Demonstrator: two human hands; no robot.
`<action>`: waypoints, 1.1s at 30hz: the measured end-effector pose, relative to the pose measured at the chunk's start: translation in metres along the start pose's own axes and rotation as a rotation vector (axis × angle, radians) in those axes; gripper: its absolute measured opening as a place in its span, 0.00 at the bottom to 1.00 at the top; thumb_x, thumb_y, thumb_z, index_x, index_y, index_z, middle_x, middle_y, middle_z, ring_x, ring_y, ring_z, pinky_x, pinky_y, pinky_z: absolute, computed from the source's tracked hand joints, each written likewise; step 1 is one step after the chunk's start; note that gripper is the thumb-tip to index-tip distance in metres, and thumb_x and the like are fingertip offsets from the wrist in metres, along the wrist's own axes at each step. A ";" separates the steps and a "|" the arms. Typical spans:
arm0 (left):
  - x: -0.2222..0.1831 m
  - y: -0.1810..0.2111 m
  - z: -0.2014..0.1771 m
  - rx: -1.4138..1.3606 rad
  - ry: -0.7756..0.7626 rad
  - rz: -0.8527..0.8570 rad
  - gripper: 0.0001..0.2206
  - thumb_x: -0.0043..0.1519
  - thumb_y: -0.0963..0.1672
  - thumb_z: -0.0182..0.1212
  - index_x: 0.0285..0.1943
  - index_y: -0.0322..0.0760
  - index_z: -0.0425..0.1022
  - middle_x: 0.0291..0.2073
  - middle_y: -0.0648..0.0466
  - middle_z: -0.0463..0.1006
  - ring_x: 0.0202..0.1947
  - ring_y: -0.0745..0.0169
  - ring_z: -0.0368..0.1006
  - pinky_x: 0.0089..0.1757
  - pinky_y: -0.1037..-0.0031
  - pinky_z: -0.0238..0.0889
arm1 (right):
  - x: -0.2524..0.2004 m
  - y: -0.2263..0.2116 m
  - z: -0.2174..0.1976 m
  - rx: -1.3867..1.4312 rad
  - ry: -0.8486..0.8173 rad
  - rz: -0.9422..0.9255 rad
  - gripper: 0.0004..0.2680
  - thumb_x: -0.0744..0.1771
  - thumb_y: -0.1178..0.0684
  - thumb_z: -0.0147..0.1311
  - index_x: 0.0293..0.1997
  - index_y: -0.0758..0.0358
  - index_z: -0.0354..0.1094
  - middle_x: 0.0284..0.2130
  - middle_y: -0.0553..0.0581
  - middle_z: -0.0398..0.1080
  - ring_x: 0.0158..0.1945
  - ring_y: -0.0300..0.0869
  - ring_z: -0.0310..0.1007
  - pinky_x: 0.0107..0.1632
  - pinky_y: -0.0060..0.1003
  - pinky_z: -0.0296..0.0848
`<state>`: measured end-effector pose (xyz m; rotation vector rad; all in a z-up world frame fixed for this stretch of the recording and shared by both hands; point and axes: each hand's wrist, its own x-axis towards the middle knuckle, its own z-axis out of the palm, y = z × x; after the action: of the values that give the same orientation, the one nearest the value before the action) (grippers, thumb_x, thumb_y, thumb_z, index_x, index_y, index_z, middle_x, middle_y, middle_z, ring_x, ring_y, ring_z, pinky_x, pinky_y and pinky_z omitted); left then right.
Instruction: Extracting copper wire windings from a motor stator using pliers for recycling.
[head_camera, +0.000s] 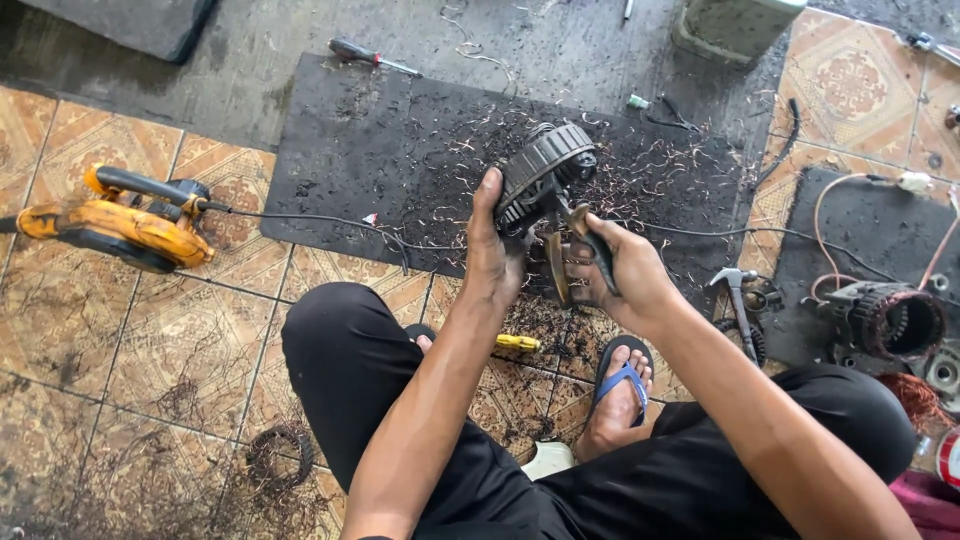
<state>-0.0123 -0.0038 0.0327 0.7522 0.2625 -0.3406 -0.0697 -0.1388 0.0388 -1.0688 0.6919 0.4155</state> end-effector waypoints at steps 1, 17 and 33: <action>0.002 -0.005 -0.004 0.002 -0.004 -0.006 0.29 0.58 0.60 0.61 0.55 0.38 0.66 0.46 0.46 0.64 0.49 0.52 0.58 0.57 0.45 0.43 | -0.008 -0.006 0.006 0.005 0.005 -0.001 0.12 0.71 0.41 0.40 0.42 0.55 0.66 0.24 0.42 0.54 0.35 0.49 0.67 0.39 0.47 0.62; 0.006 -0.028 -0.014 0.000 0.075 0.164 0.23 0.56 0.58 0.64 0.45 0.41 0.68 0.38 0.54 0.65 0.44 0.60 0.58 0.51 0.57 0.50 | -0.001 0.006 0.024 -1.013 0.158 -0.554 0.19 0.73 0.45 0.31 0.30 0.64 0.67 0.23 0.65 0.67 0.29 0.54 0.74 0.29 0.49 0.69; 0.011 -0.008 -0.014 -0.042 -0.009 0.096 0.27 0.58 0.61 0.60 0.50 0.41 0.68 0.43 0.49 0.68 0.48 0.51 0.60 0.55 0.46 0.45 | 0.021 0.025 0.006 -0.770 0.084 -0.495 0.19 0.74 0.47 0.32 0.30 0.66 0.68 0.21 0.64 0.69 0.26 0.52 0.72 0.25 0.45 0.70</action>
<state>-0.0067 -0.0014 0.0143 0.7191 0.2238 -0.2463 -0.0682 -0.1225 0.0094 -1.9387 0.3058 0.1998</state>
